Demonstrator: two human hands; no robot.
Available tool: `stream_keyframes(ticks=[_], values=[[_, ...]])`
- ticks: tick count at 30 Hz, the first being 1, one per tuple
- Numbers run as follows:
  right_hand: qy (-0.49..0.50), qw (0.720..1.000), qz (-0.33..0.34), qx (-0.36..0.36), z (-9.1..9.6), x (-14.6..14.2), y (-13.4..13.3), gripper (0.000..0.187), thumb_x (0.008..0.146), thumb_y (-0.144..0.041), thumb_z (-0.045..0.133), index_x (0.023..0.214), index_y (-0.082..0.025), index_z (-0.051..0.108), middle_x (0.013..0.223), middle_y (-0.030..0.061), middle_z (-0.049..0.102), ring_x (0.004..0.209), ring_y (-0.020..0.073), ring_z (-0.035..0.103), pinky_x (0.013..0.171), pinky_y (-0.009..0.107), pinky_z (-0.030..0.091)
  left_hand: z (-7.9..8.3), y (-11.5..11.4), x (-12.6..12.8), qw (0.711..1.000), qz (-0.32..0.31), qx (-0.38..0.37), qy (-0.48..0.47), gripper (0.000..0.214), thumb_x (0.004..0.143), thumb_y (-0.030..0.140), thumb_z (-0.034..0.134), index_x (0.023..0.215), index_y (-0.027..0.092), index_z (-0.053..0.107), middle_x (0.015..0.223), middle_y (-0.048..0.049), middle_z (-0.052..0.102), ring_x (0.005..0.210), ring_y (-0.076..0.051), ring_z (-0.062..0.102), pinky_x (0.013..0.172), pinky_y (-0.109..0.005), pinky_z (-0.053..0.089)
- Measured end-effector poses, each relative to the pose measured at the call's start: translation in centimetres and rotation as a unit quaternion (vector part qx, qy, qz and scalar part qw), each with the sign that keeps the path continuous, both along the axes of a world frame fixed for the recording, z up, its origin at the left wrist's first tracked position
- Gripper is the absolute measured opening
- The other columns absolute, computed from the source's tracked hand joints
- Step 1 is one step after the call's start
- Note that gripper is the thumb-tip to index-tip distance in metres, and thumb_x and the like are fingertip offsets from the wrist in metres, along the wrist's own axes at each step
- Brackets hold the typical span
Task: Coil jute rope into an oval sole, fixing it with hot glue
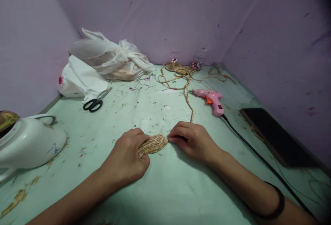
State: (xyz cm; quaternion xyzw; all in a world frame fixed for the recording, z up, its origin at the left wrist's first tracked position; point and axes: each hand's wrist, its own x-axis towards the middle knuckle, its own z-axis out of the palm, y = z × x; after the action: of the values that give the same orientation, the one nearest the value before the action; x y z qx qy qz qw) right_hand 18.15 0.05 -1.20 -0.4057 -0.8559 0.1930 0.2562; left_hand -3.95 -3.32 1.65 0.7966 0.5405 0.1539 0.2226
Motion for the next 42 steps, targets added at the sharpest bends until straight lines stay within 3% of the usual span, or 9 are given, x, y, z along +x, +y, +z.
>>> stream_keyframes(ticks=[9,20,28,32,38,42], values=[[-0.024,0.998,0.037,0.036,0.3,-0.4,0.6,0.016,0.086,-0.011,0.051,0.083,-0.018,0.065,0.084,0.0069,0.067,0.080,0.0187,0.058,0.072,0.032,0.041,-0.3,0.2,-0.1,1.000,-0.007,0.008,-0.008,0.035,0.064,0.005,0.047,0.091,0.016,0.067,0.084,-0.0045,0.060,0.079,-0.019,0.058,0.072,-0.032,0.047],[-0.019,0.999,0.024,0.021,0.4,-0.5,1.3,0.006,0.083,-0.015,0.063,0.080,-0.018,0.066,0.082,0.0042,0.067,0.081,0.0182,0.057,0.074,0.032,0.036,-0.3,0.3,-0.1,1.000,-0.018,0.007,-0.006,0.035,0.065,0.006,0.048,0.092,0.017,0.066,0.089,-0.0050,0.062,0.084,-0.020,0.058,0.077,-0.033,0.047],[-0.069,0.992,0.049,0.089,0.9,-0.8,1.3,0.015,0.086,-0.013,0.054,0.080,-0.018,0.067,0.082,0.0047,0.067,0.081,0.0187,0.055,0.075,0.034,0.031,0.0,0.4,-0.2,0.999,-0.033,0.010,0.011,0.035,0.065,0.006,0.047,0.092,0.017,0.065,0.087,-0.0054,0.062,0.084,-0.021,0.057,0.077,-0.036,0.046],[-0.069,0.991,0.031,0.110,0.8,-1.0,1.4,0.012,0.083,-0.013,0.060,0.078,-0.018,0.070,0.081,0.0047,0.067,0.077,0.0182,0.055,0.070,0.032,0.032,0.1,0.5,0.0,0.999,-0.037,0.004,0.002,0.036,0.063,0.004,0.046,0.089,0.017,0.066,0.084,-0.0044,0.061,0.081,-0.020,0.056,0.074,-0.033,0.046],[-0.100,0.993,-0.031,0.054,0.7,-1.2,1.0,0.010,0.082,-0.021,0.066,0.074,-0.017,0.071,0.073,0.0033,0.069,0.070,0.0173,0.059,0.066,0.031,0.035,0.1,0.5,0.0,1.000,-0.031,0.001,0.002,0.036,0.062,0.004,0.047,0.089,0.017,0.067,0.084,-0.0046,0.061,0.082,-0.020,0.056,0.074,-0.034,0.045],[-0.115,0.992,-0.058,0.011,1.0,-1.1,-0.3,0.015,0.084,-0.018,0.059,0.085,-0.020,0.074,0.079,0.0051,0.071,0.075,0.0199,0.063,0.062,0.030,0.037,-0.2,0.4,0.0,1.000,-0.029,-0.001,-0.005,0.037,0.063,0.004,0.048,0.092,0.017,0.067,0.087,-0.0047,0.062,0.083,-0.020,0.057,0.077,-0.034,0.045]])
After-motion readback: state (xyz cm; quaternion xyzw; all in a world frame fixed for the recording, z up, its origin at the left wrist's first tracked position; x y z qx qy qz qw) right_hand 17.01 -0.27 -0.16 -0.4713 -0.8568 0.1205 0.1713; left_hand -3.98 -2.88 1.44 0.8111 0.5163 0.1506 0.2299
